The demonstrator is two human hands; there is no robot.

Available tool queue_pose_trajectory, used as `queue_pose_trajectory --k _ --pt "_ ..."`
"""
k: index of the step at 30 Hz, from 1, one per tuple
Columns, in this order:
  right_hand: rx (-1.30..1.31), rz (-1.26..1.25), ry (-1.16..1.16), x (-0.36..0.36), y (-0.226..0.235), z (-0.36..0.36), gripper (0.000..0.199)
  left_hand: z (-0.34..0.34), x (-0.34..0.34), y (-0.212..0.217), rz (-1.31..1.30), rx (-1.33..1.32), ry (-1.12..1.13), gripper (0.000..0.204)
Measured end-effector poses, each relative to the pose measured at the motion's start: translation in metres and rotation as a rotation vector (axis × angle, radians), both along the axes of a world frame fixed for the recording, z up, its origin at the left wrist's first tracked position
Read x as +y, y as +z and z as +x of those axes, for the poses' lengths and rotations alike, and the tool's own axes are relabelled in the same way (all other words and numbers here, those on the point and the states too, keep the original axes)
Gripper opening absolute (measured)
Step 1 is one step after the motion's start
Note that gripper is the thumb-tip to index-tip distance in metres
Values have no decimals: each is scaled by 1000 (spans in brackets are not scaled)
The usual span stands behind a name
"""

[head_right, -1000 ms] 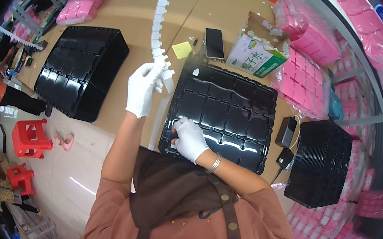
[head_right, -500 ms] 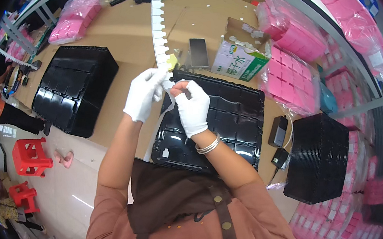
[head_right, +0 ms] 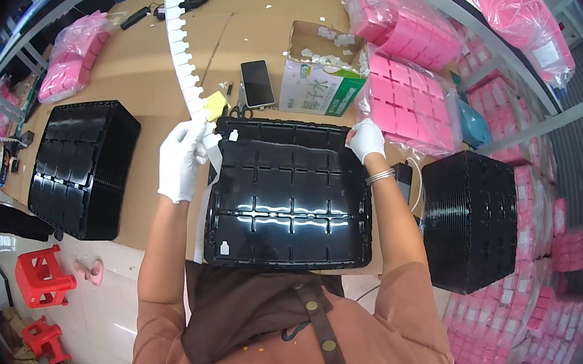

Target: The person peels adhesive tabs from a strip and sticks them onto a black plastic tray, then aligns and presses a pink foam insert onto the tray. They set the completed tray aside and repeat the process on another tray.

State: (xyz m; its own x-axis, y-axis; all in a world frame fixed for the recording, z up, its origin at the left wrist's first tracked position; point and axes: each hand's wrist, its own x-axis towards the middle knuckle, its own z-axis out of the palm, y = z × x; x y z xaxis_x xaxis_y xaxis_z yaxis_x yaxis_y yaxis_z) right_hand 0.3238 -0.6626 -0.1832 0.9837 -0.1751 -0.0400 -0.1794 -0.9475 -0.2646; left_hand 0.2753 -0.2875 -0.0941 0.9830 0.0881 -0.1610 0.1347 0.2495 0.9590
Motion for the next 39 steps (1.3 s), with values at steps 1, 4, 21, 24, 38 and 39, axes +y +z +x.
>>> queue_pose_trajectory --k 1,4,21,24,38,39 --pt "3 3 9 4 1 0 16 -1 0 -1 3 3 9 20" --pt "-50 -173 -125 15 13 -4 44 -6 -5 0 84 -25 -15 20" --pt "-400 1396 294 235 74 -79 8 -32 -12 4 -154 -52 -8 16" --pt "-626 1285 434 228 91 -86 12 -25 -9 14 -392 48 -106 14" --pt "-31 -16 343 32 22 -228 11 5 14 -13 114 -20 -25 24" --pt "-48 26 267 33 16 -232 9 5 14 -13 109 -51 -28 24"
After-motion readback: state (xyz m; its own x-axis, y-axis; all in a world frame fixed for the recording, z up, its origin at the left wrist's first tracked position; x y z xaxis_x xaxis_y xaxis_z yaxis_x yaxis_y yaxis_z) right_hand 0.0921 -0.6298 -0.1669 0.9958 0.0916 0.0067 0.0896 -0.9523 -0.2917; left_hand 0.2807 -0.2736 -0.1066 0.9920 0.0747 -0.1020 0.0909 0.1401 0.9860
